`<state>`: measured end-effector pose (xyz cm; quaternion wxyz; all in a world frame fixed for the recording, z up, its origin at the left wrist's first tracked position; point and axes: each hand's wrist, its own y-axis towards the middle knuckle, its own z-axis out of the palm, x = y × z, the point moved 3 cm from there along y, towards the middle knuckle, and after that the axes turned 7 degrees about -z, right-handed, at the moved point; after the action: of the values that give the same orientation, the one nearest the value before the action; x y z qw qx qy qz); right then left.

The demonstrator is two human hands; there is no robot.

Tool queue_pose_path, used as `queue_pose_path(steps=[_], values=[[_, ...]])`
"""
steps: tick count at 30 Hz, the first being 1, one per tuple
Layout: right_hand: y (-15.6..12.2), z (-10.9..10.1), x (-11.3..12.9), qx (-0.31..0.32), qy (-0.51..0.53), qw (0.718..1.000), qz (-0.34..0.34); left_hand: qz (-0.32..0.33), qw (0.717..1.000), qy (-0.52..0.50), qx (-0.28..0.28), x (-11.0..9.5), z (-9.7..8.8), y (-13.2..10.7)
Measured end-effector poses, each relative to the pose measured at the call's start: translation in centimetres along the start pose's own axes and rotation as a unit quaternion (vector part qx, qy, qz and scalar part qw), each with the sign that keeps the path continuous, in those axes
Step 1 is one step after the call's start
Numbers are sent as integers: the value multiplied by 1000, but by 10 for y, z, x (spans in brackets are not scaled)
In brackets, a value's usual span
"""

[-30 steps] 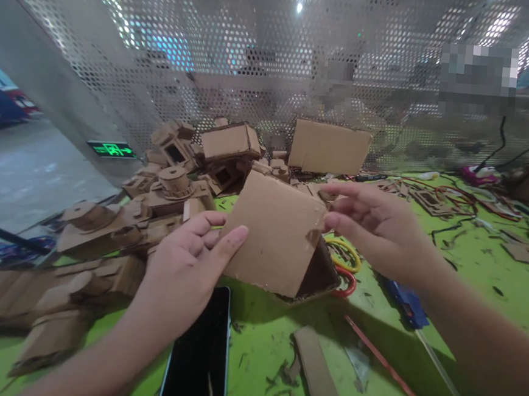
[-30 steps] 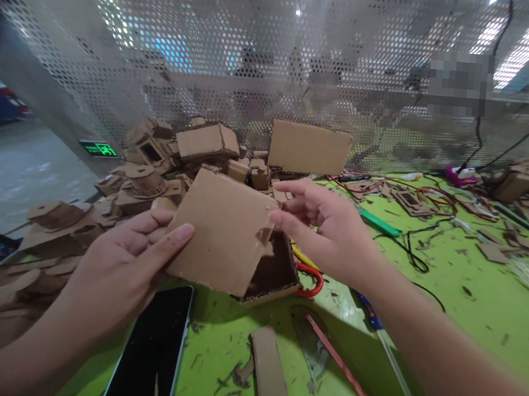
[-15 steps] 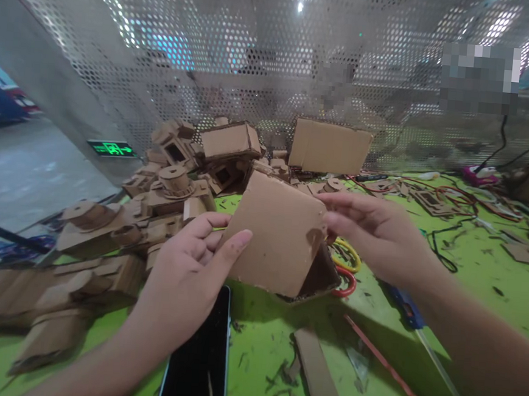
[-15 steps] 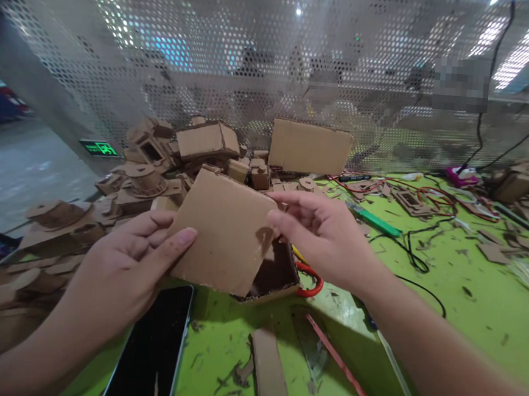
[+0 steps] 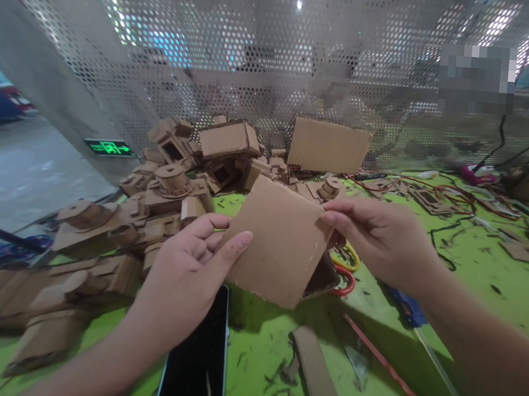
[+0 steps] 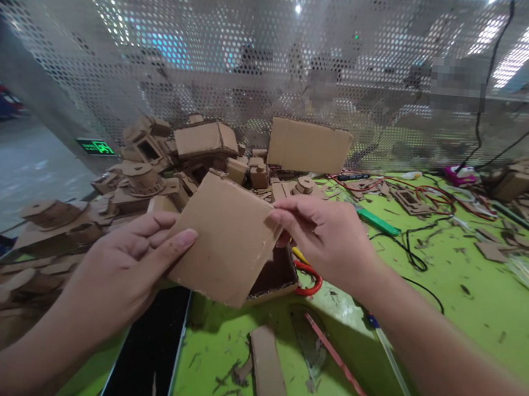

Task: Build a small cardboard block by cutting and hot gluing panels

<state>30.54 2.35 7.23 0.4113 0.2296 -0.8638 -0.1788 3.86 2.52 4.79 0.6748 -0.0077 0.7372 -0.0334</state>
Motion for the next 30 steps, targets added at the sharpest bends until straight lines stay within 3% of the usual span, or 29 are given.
queue_pose_path(steps=[4, 20, 22, 26, 27, 28, 30], values=[[0, -2, 3, 17, -53, 998, -38, -11, 1000, -1, 11, 1, -1, 1], [1, -1, 6, 30, -78, 996, -26, -7, 1000, 9, 19, 1, 0, 0], [3, -1, 6, 0, -84, 996, -25, -3, 1000, 8, 18, 1, -1, 0], [4, -13, 5, -125, -54, 991, -9, -15, 999, -31, -3, 0, -5, 5], [4, -16, 5, -124, -21, 992, 1, -19, 999, -47, -10, 1, -6, 7], [4, -17, 7, -90, 26, 996, 12, -20, 998, -60, -17, 1, -7, 9], [2, -13, 14, 72, 136, 988, 19, -20, 996, -83, -26, 2, -8, 12]])
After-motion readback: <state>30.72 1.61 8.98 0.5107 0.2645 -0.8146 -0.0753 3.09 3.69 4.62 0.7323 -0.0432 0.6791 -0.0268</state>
